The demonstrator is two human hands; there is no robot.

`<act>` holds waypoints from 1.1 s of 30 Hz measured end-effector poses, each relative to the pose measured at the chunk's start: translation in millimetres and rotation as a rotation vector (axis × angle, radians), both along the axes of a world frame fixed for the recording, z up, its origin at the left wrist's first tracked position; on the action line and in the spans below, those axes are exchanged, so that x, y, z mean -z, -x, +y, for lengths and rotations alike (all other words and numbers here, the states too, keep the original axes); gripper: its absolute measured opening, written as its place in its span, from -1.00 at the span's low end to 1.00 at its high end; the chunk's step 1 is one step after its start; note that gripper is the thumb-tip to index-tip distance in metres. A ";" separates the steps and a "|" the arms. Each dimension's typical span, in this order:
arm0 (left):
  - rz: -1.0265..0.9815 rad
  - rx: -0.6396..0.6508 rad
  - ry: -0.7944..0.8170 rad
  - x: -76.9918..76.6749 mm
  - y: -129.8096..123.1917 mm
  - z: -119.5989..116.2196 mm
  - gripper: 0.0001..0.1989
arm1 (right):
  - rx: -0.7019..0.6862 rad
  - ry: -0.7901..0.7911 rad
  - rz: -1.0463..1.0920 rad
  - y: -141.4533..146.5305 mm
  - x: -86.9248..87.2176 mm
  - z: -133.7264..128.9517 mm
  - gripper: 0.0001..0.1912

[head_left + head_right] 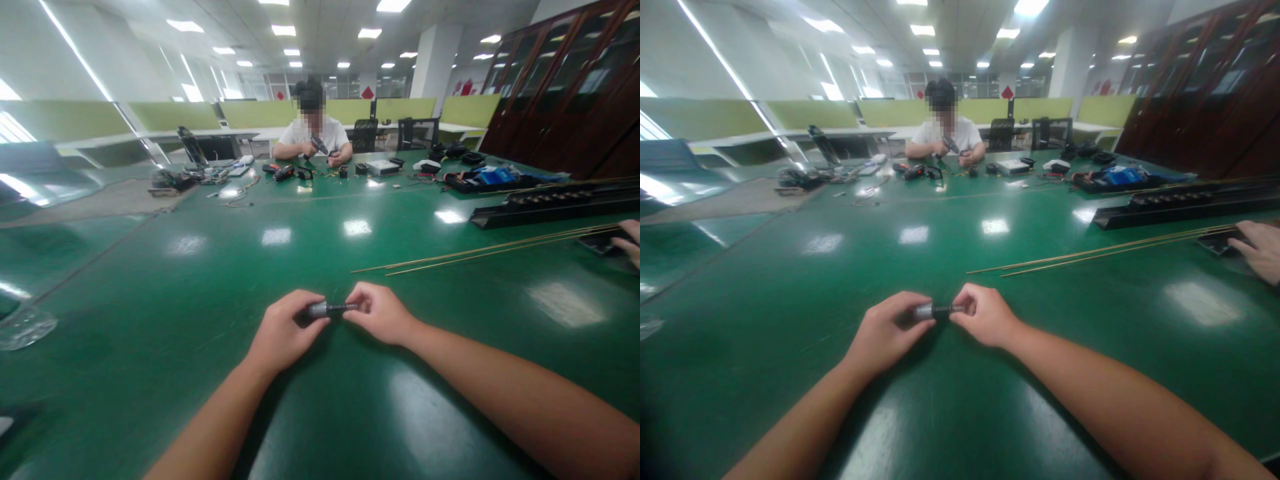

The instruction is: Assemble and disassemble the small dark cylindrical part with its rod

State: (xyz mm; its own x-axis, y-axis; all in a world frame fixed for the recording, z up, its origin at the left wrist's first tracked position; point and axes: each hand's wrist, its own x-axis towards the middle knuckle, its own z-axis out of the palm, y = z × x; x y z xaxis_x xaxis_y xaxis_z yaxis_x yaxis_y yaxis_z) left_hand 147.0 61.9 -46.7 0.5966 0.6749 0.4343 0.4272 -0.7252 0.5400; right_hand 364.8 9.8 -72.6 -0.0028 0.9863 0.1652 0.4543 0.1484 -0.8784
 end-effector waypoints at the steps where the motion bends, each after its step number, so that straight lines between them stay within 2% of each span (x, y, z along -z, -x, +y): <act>1: 0.000 -0.001 0.000 -0.2 0.0 0.1 -0.77 | 0.002 0.001 0.000 0.0 -0.3 -0.2 -0.87; 14: 0.020 -0.034 -0.021 1.6 4.3 4.6 -0.77 | 0.010 0.012 0.046 -1.1 2.6 1.9 -0.85; 19: 0.045 -0.051 -0.036 0.4 8.1 8.3 -0.76 | 0.007 0.042 0.170 -0.9 2.6 4.4 -0.80; 23: 0.026 -0.192 -0.102 -0.7 10.6 13.8 -0.72 | -0.006 0.099 0.309 0.0 1.1 6.5 -0.76; 27: -0.069 -0.372 -0.094 -1.1 10.9 19.9 -0.62 | -0.006 0.100 0.285 0.7 0.9 7.5 -0.77; 30: -0.140 -0.402 -0.046 -0.7 11.6 22.7 -0.55 | -0.011 0.079 0.242 0.6 1.6 8.0 -0.77; 33: -0.150 -0.386 -0.041 0.2 12.4 22.0 -0.58 | -0.021 0.057 0.187 -0.1 2.3 8.6 -0.77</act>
State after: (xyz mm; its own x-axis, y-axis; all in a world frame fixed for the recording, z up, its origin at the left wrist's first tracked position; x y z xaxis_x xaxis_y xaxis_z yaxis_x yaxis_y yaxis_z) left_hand 134.6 83.9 -46.9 0.2314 0.8169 0.5284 0.5901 -0.5496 0.5913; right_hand 365.0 18.4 -74.8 0.0020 0.9941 0.1085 0.2797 0.1036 -0.9545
